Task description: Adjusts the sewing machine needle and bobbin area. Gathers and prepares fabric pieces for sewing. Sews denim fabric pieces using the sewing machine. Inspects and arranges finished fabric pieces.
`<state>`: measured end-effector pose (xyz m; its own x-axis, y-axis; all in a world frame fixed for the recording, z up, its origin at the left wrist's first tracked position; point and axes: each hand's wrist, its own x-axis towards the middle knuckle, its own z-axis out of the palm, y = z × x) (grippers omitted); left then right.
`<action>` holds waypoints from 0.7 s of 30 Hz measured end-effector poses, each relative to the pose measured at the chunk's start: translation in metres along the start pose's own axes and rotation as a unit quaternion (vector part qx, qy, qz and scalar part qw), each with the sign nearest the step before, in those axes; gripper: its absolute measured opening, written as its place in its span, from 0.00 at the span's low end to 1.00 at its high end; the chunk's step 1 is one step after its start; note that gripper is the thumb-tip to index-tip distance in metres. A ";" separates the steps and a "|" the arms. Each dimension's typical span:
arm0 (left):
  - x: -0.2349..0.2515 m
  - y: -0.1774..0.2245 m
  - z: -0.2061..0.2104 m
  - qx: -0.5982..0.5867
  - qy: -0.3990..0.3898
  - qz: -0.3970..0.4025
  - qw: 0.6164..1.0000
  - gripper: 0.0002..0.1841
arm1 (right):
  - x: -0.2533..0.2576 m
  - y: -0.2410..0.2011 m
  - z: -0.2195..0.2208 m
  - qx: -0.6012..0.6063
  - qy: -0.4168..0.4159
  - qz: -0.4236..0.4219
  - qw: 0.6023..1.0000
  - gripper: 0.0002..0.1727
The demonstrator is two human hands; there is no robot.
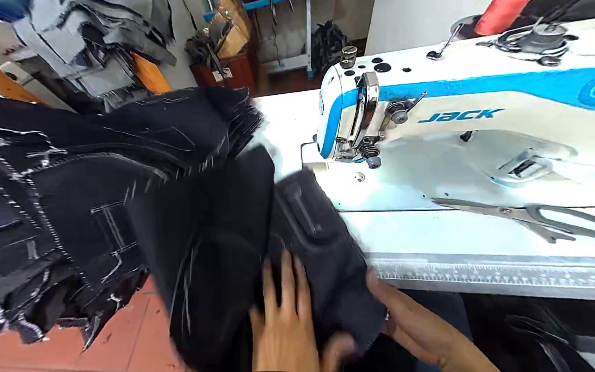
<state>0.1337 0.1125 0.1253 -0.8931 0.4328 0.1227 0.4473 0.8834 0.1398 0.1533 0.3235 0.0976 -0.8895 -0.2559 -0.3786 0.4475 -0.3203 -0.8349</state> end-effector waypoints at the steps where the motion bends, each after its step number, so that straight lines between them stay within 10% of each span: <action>1: -0.026 0.004 -0.009 -0.030 -0.039 -0.011 0.999 0.52 | 0.002 0.000 0.009 -0.027 0.049 -0.008 0.998 0.30; 5: -0.079 -0.042 -0.012 -0.041 -0.103 -0.165 0.980 0.48 | 0.030 0.049 0.023 -0.254 0.085 0.001 0.963 0.24; 10: -0.075 -0.203 0.087 -0.215 -0.100 -0.247 0.940 0.55 | 0.076 0.093 0.020 -0.079 0.170 0.121 0.975 0.33; 16: -0.019 -0.246 0.108 -0.425 -0.105 -0.186 0.880 0.14 | 0.072 0.129 -0.004 -0.085 0.149 0.059 0.983 0.20; 19: 0.012 -0.257 0.092 -0.338 -0.059 -0.232 0.910 0.20 | 0.071 0.121 0.005 -0.019 0.103 0.082 0.991 0.17; 21: 0.039 -0.261 0.087 -0.170 -0.166 -0.286 0.928 0.26 | 0.081 0.129 0.009 -0.031 0.127 0.071 0.989 0.19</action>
<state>-0.0222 -0.0853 0.0081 -0.9297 -0.0077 -0.3682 -0.1654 0.9020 0.3987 0.1398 0.2535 -0.0370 -0.8160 -0.0541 -0.5755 0.5702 -0.2389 -0.7860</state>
